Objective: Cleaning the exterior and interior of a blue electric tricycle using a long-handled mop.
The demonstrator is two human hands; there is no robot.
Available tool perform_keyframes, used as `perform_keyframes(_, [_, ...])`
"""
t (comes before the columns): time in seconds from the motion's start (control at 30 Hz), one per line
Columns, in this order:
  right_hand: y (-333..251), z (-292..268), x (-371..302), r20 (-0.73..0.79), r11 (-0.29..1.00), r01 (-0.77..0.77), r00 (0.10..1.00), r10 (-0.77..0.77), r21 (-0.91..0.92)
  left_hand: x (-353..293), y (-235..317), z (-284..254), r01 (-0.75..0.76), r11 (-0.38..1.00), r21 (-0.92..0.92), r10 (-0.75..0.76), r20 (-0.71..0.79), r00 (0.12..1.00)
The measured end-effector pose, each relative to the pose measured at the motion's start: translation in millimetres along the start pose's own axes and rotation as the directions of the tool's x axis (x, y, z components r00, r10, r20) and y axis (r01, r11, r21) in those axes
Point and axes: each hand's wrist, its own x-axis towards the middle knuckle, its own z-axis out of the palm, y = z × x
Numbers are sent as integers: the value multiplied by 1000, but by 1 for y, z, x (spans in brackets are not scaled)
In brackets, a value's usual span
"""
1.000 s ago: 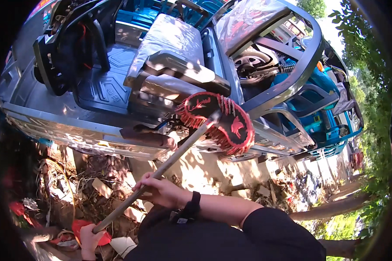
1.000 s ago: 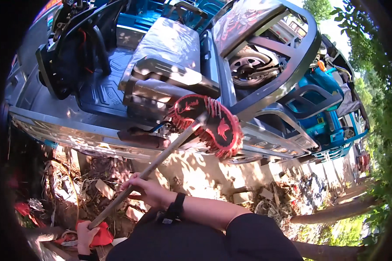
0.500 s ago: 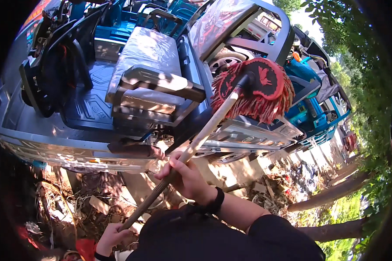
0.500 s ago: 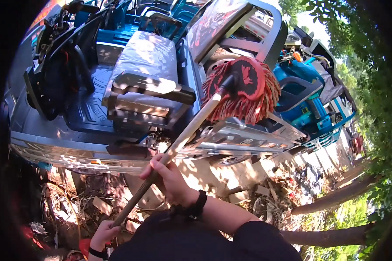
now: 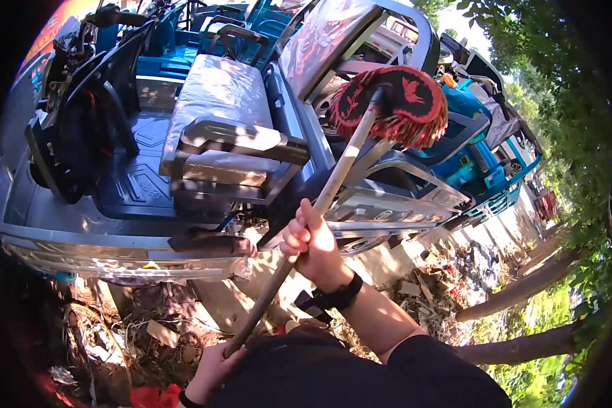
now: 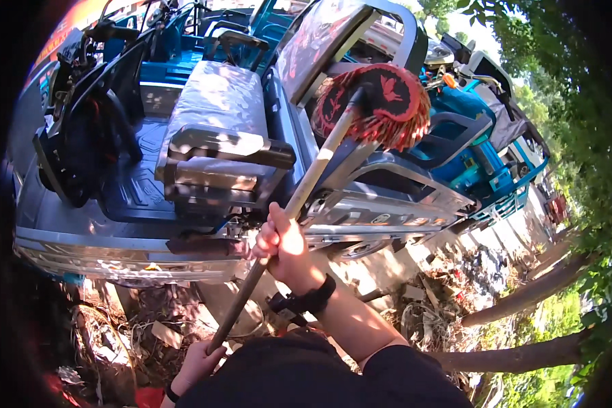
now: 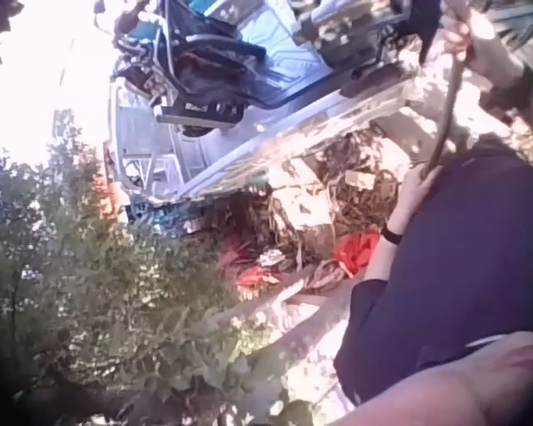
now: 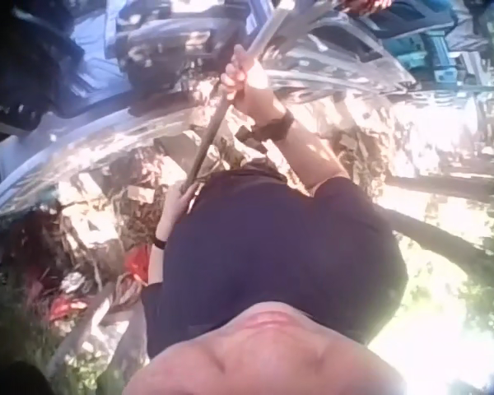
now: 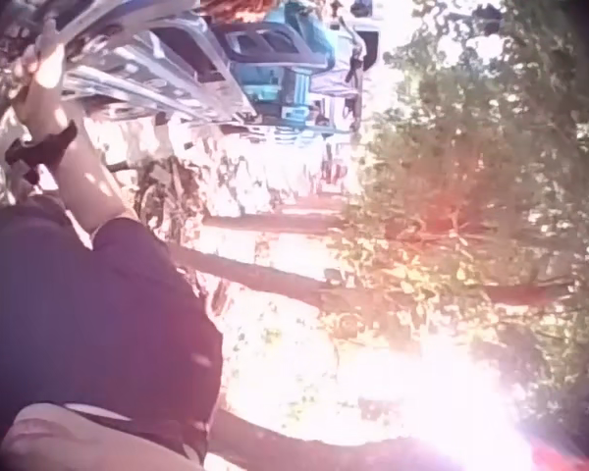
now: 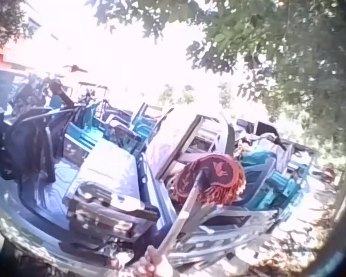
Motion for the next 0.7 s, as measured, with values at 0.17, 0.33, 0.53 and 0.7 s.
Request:
perform_keyframes(0.17, [54, -17, -27, -79, 992, -121, 989, 124, 41, -35, -45, -21, 56, 985, 163, -48, -55, 997])
perform_keyframes(0.33, [71, -30, -30, -50, 974, -174, 982, 183, 145, -50, -32, -23, 102, 987, 122, -90, -106, 990])
perform_keyframes(0.53, [53, -6, -14, -114, 1000, -8, 993, 10, 25, -20, -35, -34, 52, 978, 200, -27, -129, 991])
perform_keyframes(0.7, [-14, 28, 1, -172, 982, 138, 972, -159, -129, 21, 7, -20, -73, 982, 173, 82, -47, 996])
